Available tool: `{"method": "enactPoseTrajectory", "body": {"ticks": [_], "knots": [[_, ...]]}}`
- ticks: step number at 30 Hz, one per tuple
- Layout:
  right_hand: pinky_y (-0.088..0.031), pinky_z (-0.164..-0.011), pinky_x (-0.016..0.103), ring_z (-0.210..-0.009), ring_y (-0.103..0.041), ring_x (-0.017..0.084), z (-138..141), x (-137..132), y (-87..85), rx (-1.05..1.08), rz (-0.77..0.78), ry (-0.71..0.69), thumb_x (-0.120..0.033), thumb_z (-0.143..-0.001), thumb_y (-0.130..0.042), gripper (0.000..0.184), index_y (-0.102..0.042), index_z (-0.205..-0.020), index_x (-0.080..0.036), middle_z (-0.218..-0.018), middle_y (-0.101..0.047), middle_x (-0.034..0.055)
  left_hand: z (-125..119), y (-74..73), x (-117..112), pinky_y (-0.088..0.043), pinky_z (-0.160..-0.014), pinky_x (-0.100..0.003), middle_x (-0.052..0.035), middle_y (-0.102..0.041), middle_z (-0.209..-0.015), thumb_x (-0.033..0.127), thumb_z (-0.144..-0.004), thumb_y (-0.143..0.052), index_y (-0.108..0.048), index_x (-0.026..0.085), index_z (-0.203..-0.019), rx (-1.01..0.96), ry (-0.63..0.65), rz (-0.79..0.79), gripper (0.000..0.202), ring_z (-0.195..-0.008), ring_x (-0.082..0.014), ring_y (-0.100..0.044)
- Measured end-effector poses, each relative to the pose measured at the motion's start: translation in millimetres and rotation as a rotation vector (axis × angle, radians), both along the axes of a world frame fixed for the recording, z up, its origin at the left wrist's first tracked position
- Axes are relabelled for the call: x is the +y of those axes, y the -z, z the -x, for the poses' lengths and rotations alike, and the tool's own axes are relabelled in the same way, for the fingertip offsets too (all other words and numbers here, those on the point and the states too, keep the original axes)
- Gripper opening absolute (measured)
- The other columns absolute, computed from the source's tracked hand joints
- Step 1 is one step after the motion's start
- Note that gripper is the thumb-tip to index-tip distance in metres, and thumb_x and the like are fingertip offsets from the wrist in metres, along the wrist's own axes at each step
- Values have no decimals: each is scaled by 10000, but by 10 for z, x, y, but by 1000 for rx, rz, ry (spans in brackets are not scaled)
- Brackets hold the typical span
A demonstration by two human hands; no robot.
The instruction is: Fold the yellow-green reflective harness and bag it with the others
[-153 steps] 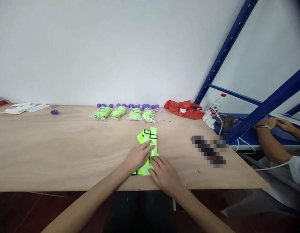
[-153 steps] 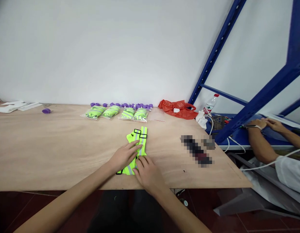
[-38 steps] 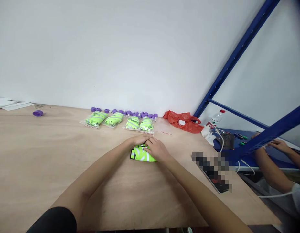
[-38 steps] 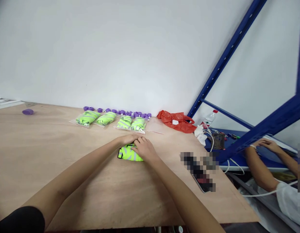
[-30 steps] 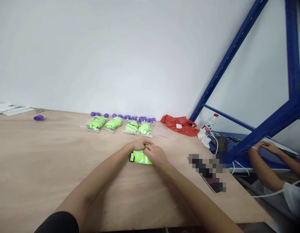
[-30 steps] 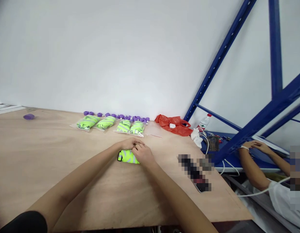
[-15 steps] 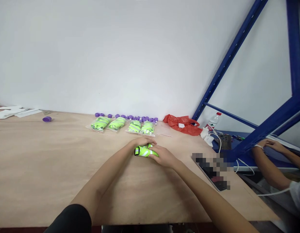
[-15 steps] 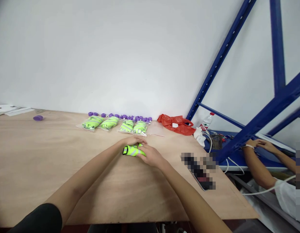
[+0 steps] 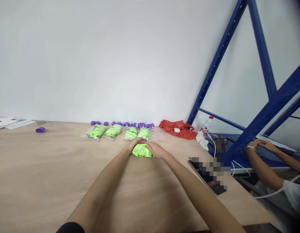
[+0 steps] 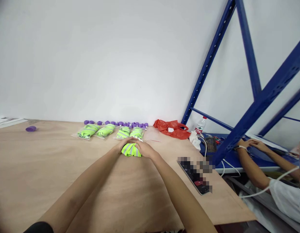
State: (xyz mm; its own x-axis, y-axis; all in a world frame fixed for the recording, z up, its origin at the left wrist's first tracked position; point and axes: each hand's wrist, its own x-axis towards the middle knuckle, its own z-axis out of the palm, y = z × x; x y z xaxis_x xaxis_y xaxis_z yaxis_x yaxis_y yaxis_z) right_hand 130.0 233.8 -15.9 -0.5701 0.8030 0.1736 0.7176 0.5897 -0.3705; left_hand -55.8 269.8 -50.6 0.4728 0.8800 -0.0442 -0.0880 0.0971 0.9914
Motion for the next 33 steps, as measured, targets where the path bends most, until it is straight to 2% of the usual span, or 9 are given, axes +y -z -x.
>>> {"method": "enactPoseTrajectory", "body": {"ticks": [6, 9, 11, 13, 16, 21, 26, 30, 33], "knots": [[-440, -891, 351, -1037, -612, 240, 125, 69, 206, 34, -98, 76, -234, -1004, -353, 307, -638, -1110, -194, -1130, -684, 108, 65, -42, -149, -380, -1088, -460, -126, -708, -1127, 536, -723, -725, -694, 146, -992, 133, -139, -286, 474, -1139, -316, -596], [-430, -876, 337, -998, -601, 226, 141, 91, 289, 85, -118, 106, -214, -998, -362, 278, -632, -1059, -186, -1076, -677, 101, 144, -65, -334, -321, -1135, -471, -130, -622, -1322, 519, -774, -705, -632, 182, -1249, 356, -102, -573, 587, -1253, -322, -521], [-432, -859, 324, -965, -596, 215, 138, 110, 341, 122, -122, 123, -202, -991, -373, 255, -627, -1001, -183, -1035, -674, 94, 190, -59, -444, -294, -1153, -489, -147, -500, -1464, 535, -761, -724, -477, 188, -1438, 581, -36, -808, 800, -1336, -343, -445], [-438, -849, 313, -939, -592, 203, 136, 127, 386, 161, -122, 137, -187, -983, -375, 245, -619, -958, -187, -997, -672, 81, 217, -28, -509, -309, -1144, -510, -168, -410, -1529, 534, -728, -758, -338, 185, -1528, 756, 19, -931, 969, -1368, -371, -402], [-449, -871, 318, -959, -597, 198, 137, 129, 433, 223, -119, 148, -175, -982, -354, 256, -609, -988, -195, -1010, -673, 74, 219, 53, -523, -371, -1102, -509, -170, -405, -1523, 483, -801, -702, -262, 215, -1561, 873, 13, -975, 918, -1350, -366, -428], [-433, -1003, 375, -1166, -569, 224, 65, 31, 469, 323, -90, 151, -286, -983, -425, 288, -547, -1232, -207, -1236, -630, 95, 195, 170, -493, -396, -1085, -498, -177, -483, -1452, 498, -874, -616, -357, 204, -1519, 872, -82, -1015, 755, -1306, -342, -476], [-391, -1098, 421, -1300, -504, 229, -127, -105, 475, 447, 48, 48, -371, -906, -571, 490, -478, -1376, -269, -1398, -548, 63, 205, 181, -512, -402, -1086, -468, -142, -527, -1429, 500, -873, -619, -421, 215, -1480, 802, -113, -991, 699, -1289, -317, -496], [-366, -1132, 449, -1365, -442, 268, -194, -165, 469, 410, 63, 11, -418, -762, -746, 768, -423, -1450, -303, -1479, -470, 68, 220, 147, -528, -402, -1092, -450, -131, -548, -1416, 475, -844, -655, -468, 206, -1442, 761, -110, -949, 682, -1286, -312, -508], [-367, -1138, 444, -1377, -432, 269, -175, -189, 456, 402, 55, -13, -438, -743, -766, 824, -396, -1471, -329, -1483, -461, 60, 239, 113, -528, -416, -1077, -441, -128, -555, -1411, 448, -814, -690, -446, 208, -1439, 698, -119, -895, 712, -1279, -309, -525]]}}
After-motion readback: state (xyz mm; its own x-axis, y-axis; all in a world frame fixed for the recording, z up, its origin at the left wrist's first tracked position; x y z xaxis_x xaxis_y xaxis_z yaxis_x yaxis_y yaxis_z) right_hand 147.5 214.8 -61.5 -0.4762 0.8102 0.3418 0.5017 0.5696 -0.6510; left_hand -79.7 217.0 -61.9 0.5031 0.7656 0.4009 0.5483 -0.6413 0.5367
